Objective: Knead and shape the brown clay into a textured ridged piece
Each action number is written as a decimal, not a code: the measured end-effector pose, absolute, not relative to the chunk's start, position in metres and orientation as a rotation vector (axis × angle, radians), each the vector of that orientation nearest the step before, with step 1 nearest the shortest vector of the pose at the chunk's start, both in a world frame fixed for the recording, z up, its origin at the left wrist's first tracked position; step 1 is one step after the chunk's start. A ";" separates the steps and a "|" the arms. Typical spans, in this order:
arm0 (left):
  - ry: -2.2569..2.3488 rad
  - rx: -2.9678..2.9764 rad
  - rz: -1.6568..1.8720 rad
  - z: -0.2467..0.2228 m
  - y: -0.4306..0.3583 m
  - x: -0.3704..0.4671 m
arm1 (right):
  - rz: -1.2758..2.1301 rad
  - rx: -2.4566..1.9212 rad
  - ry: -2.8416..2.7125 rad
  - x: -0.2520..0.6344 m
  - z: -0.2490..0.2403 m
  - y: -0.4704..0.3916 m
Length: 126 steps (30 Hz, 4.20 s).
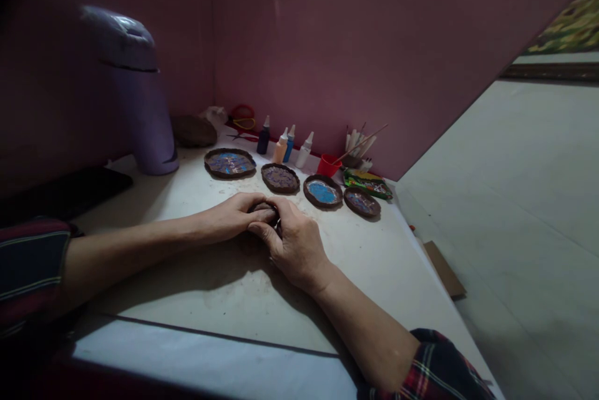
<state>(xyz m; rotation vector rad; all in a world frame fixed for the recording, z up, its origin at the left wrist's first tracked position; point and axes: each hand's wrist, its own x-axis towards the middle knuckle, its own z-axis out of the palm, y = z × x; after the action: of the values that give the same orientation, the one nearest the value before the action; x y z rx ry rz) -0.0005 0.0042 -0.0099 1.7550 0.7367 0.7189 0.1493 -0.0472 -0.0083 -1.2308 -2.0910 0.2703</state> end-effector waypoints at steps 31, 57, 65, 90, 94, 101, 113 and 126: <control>0.724 1.750 0.703 -0.010 0.004 -0.001 | 0.265 -1.248 -2.096 0.150 -0.009 -0.046; 0.737 1.622 0.901 0.006 -0.007 -0.004 | 0.259 -1.203 -1.920 0.149 -0.011 -0.046; 0.725 1.555 0.922 0.006 -0.010 -0.001 | 0.295 -1.185 -1.900 0.149 -0.014 -0.047; 0.555 1.308 0.836 -0.001 -0.002 -0.006 | 0.238 -1.140 -1.833 0.151 -0.011 -0.049; 0.592 1.360 0.886 -0.001 -0.001 -0.005 | 0.250 -1.120 -1.825 0.151 -0.011 -0.049; 0.551 1.375 0.944 0.003 -0.006 -0.003 | 0.253 -1.080 -1.819 0.151 -0.010 -0.049; 0.517 1.424 0.917 -0.004 0.003 -0.004 | 0.218 -1.106 -1.830 0.151 -0.011 -0.046; 0.684 1.507 1.019 0.005 -0.003 -0.004 | 0.210 -1.088 -1.679 0.148 -0.001 -0.051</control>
<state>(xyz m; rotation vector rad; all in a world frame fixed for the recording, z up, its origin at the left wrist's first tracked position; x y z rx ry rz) -0.0040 -0.0034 0.0045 1.5067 0.6837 1.0192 0.1484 -0.0514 -0.0013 -1.0883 -1.6786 0.2099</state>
